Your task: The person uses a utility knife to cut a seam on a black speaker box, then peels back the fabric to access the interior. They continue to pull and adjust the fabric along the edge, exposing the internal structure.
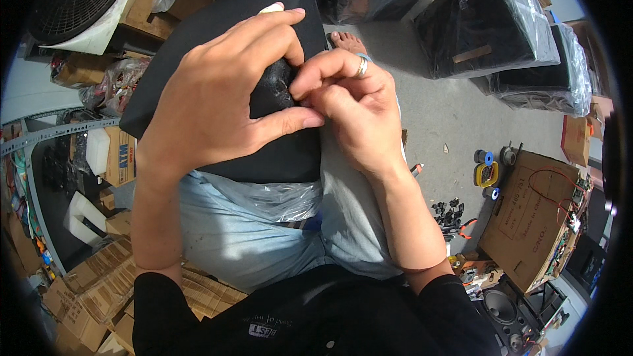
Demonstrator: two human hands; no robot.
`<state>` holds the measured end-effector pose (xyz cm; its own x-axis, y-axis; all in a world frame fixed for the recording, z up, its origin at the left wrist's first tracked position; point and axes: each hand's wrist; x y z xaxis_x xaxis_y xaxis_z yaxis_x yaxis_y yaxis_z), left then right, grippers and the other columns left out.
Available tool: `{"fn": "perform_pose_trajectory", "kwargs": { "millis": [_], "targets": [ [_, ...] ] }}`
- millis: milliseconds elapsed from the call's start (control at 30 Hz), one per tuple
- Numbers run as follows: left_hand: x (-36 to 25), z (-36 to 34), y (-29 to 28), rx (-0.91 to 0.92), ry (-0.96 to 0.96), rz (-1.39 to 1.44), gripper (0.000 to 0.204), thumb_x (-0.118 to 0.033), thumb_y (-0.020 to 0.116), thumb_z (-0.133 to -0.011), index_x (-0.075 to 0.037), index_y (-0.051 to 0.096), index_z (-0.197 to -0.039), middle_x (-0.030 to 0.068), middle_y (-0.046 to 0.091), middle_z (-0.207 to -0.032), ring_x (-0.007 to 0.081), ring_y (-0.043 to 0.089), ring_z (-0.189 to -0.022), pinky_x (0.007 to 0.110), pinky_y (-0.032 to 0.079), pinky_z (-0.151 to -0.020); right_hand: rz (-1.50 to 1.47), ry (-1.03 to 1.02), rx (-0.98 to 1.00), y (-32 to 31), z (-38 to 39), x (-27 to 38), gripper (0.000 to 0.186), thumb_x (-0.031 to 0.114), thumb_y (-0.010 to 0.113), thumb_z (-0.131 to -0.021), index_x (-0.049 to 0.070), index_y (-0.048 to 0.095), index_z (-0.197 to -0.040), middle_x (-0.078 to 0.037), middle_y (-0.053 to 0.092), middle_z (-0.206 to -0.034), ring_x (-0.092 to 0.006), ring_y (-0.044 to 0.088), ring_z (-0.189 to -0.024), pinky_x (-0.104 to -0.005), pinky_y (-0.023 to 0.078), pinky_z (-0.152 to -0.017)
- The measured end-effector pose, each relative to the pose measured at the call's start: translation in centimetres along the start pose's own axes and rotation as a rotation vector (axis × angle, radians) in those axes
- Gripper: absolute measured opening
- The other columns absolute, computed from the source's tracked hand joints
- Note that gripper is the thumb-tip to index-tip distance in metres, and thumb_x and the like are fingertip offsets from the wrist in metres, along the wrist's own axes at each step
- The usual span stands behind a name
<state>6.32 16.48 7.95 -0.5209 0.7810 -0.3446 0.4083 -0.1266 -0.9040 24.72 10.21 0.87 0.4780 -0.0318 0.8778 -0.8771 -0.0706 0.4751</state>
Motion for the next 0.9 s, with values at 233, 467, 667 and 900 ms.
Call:
{"fn": "perform_pose_trajectory", "kwargs": {
  "millis": [233,467,667,900],
  "targets": [
    [0.1,0.3,-0.1,0.011,-0.010,0.037,0.051,-0.017,0.096,-0.066,-0.005,0.068,-0.107,0.0183,0.064,-0.152,0.0418,0.061,-0.140,0.047,0.055,-0.108,-0.109,-0.074,0.070,0.0,0.5,-0.3,0.014,-0.004,0.071,-0.096,-0.002,0.068,-0.110,-0.001,0.066,-0.098,-0.0039,0.061,-0.084,-0.0206,0.052,-0.076],
    [0.2,0.5,-0.4,0.012,0.014,0.034,0.054,-0.019,0.097,-0.065,-0.006,0.068,-0.109,0.0176,0.062,-0.154,0.0421,0.061,-0.139,0.048,0.055,-0.109,0.087,-0.116,0.060,0.1,0.8,-0.2,0.017,-0.002,0.077,-0.097,-0.002,0.069,-0.112,-0.001,0.069,-0.099,-0.0053,0.065,-0.085,-0.0217,0.054,-0.078],
    [0.3,0.8,-0.3,0.008,0.004,0.023,0.054,-0.024,0.097,-0.066,-0.006,0.068,-0.108,0.0173,0.063,-0.154,0.0416,0.062,-0.139,0.047,0.055,-0.109,0.080,-0.124,-0.075,0.8,0.6,-0.4,0.015,0.001,0.074,-0.099,-0.002,0.068,-0.113,-0.001,0.069,-0.101,-0.0049,0.064,-0.087,-0.0225,0.054,-0.080],
    [0.2,0.7,-0.2,-0.003,0.007,0.017,0.050,-0.024,0.096,-0.068,-0.006,0.068,-0.106,0.0176,0.064,-0.153,0.0411,0.064,-0.138,0.048,0.056,-0.107,-0.004,0.050,-0.001,0.8,1.1,-0.1,0.017,0.004,0.079,-0.095,0.001,0.069,-0.109,0.004,0.066,-0.093,-0.0001,0.058,-0.079,-0.0177,0.048,-0.073]
  ]
}}
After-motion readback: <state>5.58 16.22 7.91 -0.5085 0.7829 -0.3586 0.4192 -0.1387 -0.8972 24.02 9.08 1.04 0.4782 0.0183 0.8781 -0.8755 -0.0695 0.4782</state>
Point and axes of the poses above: each hand's wrist, its own z-axis away from the middle knuckle, its own y-axis out of the palm, x = y × z
